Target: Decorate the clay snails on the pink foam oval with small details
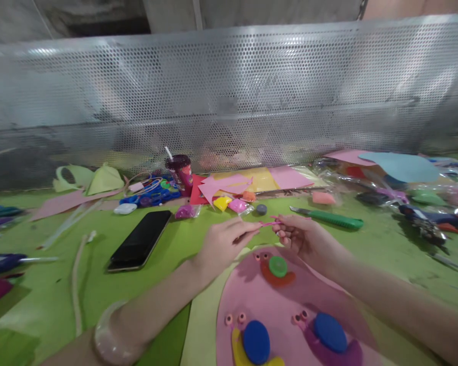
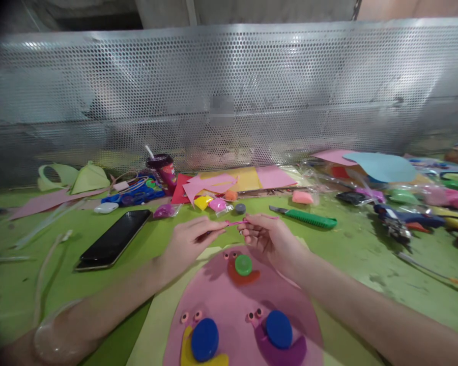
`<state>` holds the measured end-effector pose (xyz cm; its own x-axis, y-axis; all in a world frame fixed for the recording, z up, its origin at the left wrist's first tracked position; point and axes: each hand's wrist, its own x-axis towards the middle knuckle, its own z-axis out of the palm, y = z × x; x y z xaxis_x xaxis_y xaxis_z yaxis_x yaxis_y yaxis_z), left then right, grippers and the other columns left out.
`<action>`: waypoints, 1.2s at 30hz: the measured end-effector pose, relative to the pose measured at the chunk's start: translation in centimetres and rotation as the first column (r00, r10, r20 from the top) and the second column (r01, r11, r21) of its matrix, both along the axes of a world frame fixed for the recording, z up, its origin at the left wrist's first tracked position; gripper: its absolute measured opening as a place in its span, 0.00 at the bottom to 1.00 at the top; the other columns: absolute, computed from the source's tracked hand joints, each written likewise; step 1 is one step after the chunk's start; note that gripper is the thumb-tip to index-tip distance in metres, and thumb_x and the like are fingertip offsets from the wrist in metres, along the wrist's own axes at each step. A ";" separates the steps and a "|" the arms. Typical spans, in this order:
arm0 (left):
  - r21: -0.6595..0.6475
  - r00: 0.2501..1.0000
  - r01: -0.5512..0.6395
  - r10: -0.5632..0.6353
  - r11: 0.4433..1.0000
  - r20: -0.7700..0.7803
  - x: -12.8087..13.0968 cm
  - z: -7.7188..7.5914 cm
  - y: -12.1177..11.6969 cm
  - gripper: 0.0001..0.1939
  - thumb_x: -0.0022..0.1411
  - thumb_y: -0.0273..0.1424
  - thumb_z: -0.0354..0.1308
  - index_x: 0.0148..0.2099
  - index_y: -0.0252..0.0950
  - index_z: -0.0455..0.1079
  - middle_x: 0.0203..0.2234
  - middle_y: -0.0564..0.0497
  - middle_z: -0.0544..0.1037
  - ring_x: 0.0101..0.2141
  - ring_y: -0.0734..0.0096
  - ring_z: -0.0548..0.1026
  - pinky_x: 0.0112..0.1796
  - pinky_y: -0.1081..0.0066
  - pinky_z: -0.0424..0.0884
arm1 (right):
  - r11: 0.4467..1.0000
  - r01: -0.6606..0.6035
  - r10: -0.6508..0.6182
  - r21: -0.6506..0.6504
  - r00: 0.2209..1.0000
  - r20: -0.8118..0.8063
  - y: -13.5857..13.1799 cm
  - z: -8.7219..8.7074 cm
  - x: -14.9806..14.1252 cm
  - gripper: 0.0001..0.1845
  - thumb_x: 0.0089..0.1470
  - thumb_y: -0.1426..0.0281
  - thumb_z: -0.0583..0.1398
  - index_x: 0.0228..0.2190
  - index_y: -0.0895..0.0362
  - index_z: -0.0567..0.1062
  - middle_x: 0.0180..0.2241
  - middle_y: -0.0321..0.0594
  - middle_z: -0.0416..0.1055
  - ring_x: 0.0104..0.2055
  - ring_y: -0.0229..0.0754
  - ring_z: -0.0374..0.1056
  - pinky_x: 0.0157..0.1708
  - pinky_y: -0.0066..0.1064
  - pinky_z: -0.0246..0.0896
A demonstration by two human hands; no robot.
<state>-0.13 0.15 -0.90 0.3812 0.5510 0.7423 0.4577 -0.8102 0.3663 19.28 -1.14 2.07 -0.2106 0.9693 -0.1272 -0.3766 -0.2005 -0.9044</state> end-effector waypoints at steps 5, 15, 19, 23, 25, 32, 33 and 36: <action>0.032 0.994 -0.019 0.023 0.999 -0.103 0.0 0.2 -0.1 0.13 0.65 0.34 0.50 0.45 0.38 0.74 0.25 0.51 0.75 0.26 0.75 0.71 0.27 0.75 0.67 | 0.993 0.000 -0.006 -0.120 0.999 -0.052 -0.3 0.2 -0.4 0.09 0.50 0.77 0.59 0.21 0.63 0.76 0.22 0.40 0.72 0.20 0.30 0.65 0.20 0.16 0.64; -0.008 0.998 -0.003 0.002 1.000 -0.056 0.0 -0.1 0.1 0.11 0.63 0.32 0.53 0.44 0.37 0.74 0.28 0.51 0.76 0.27 0.74 0.72 0.30 0.74 0.68 | 0.992 0.057 -0.062 -0.111 0.997 -0.037 0.0 0.3 -0.3 0.09 0.50 0.77 0.59 0.20 0.63 0.76 0.22 0.40 0.72 0.20 0.29 0.64 0.20 0.17 0.62; -0.033 0.999 -0.008 0.007 0.999 -0.047 0.1 0.1 0.0 0.10 0.62 0.30 0.54 0.44 0.37 0.74 0.28 0.51 0.77 0.28 0.74 0.73 0.30 0.74 0.69 | 0.999 -0.019 0.018 -0.028 0.999 -0.040 -0.1 -0.1 -0.3 0.08 0.50 0.75 0.61 0.21 0.62 0.75 0.23 0.39 0.73 0.22 0.30 0.66 0.23 0.18 0.64; -0.101 0.999 0.017 -0.013 0.995 0.037 0.3 0.2 -0.3 0.09 0.61 0.29 0.55 0.43 0.37 0.74 0.32 0.51 0.79 0.31 0.74 0.75 0.34 0.74 0.70 | 0.999 -0.039 0.040 0.032 0.998 -0.043 -0.3 -0.3 -0.4 0.07 0.48 0.73 0.63 0.21 0.61 0.74 0.23 0.39 0.73 0.23 0.31 0.68 0.25 0.19 0.65; -0.140 0.997 0.027 -0.016 0.990 0.076 0.4 0.3 -0.3 0.08 0.60 0.29 0.56 0.41 0.37 0.75 0.33 0.51 0.79 0.31 0.73 0.75 0.35 0.74 0.71 | 0.999 -0.023 0.025 0.041 0.999 -0.046 -0.3 -0.3 -0.4 0.07 0.47 0.73 0.64 0.21 0.61 0.74 0.23 0.40 0.73 0.23 0.31 0.68 0.24 0.18 0.64; -0.189 0.992 0.036 -0.012 0.981 0.125 0.5 0.4 -0.1 0.07 0.59 0.27 0.57 0.39 0.37 0.75 0.34 0.51 0.80 0.32 0.73 0.76 0.34 0.74 0.72 | 0.998 -0.015 0.018 0.059 0.999 -0.046 0.0 -0.6 -0.1 0.07 0.44 0.71 0.66 0.21 0.62 0.74 0.23 0.41 0.74 0.23 0.32 0.68 0.24 0.19 0.64; -0.197 0.992 0.042 -0.018 0.980 0.124 0.5 0.5 -0.1 0.08 0.59 0.27 0.57 0.40 0.37 0.75 0.34 0.51 0.80 0.32 0.72 0.76 0.35 0.74 0.72 | 0.998 -0.017 0.020 0.060 0.999 -0.048 0.0 -0.6 -0.1 0.07 0.44 0.71 0.66 0.21 0.62 0.74 0.23 0.41 0.74 0.23 0.32 0.68 0.25 0.19 0.64; -0.211 0.992 0.058 -0.033 0.976 0.121 0.6 0.5 -0.2 0.08 0.59 0.27 0.57 0.40 0.38 0.76 0.34 0.51 0.80 0.33 0.71 0.76 0.35 0.73 0.72 | 0.998 -0.014 0.017 0.056 0.999 -0.047 0.0 -0.7 -0.2 0.07 0.44 0.71 0.66 0.21 0.62 0.74 0.22 0.40 0.73 0.23 0.32 0.68 0.24 0.19 0.64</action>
